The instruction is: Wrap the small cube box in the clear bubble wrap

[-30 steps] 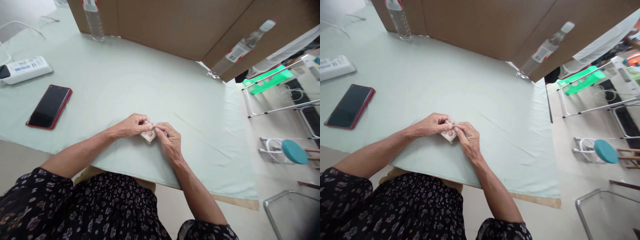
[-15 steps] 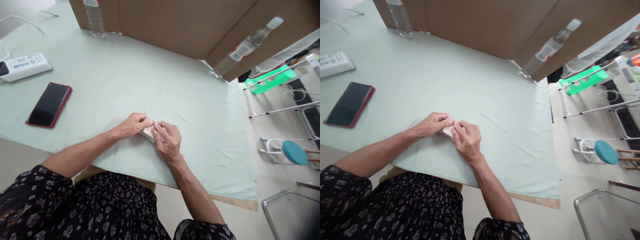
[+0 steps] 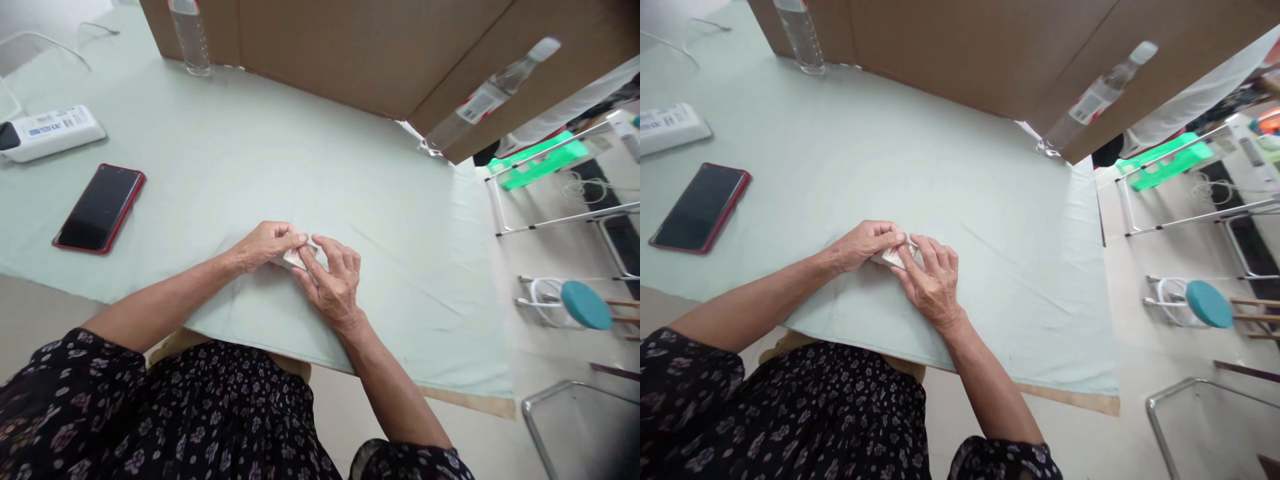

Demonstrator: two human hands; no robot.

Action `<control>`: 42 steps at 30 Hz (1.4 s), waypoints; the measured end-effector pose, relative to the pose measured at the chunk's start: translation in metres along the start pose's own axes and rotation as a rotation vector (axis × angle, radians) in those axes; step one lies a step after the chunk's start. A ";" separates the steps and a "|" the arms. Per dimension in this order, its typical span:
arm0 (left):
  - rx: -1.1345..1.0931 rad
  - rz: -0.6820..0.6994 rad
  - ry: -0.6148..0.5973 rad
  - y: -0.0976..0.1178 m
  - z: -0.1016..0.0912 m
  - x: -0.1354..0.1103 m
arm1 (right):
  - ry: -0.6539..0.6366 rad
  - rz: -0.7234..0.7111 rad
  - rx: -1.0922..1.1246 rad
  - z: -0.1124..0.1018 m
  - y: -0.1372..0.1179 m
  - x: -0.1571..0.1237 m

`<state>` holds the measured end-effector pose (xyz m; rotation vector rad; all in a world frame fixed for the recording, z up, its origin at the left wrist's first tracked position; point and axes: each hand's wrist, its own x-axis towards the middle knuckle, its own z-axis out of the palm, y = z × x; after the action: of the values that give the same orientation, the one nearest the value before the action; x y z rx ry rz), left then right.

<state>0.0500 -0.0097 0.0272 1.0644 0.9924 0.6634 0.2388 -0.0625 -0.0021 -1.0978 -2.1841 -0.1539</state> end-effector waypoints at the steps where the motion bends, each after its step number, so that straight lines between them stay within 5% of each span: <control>1: -0.006 -0.002 -0.001 0.000 0.000 0.000 | 0.018 -0.022 -0.002 0.000 -0.001 0.000; 13: 0.195 0.066 0.035 0.003 0.002 -0.005 | -0.005 0.070 0.035 0.005 0.000 0.000; 21: 0.873 0.302 0.120 0.007 -0.007 -0.007 | -0.117 0.093 0.102 0.004 0.003 -0.001; 30: 0.744 0.185 0.033 0.011 -0.024 -0.008 | -0.150 0.093 0.134 0.008 -0.002 0.002; 36: 0.709 0.141 -0.003 0.016 -0.027 -0.008 | -0.062 0.201 0.241 0.002 0.010 -0.003; 42: 0.737 0.115 -0.040 0.023 -0.051 -0.011 | -0.139 0.185 0.295 0.007 0.015 -0.003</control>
<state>-0.0003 0.0099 0.0450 1.7794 1.1789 0.3590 0.2476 -0.0522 -0.0127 -1.1594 -2.1251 0.3260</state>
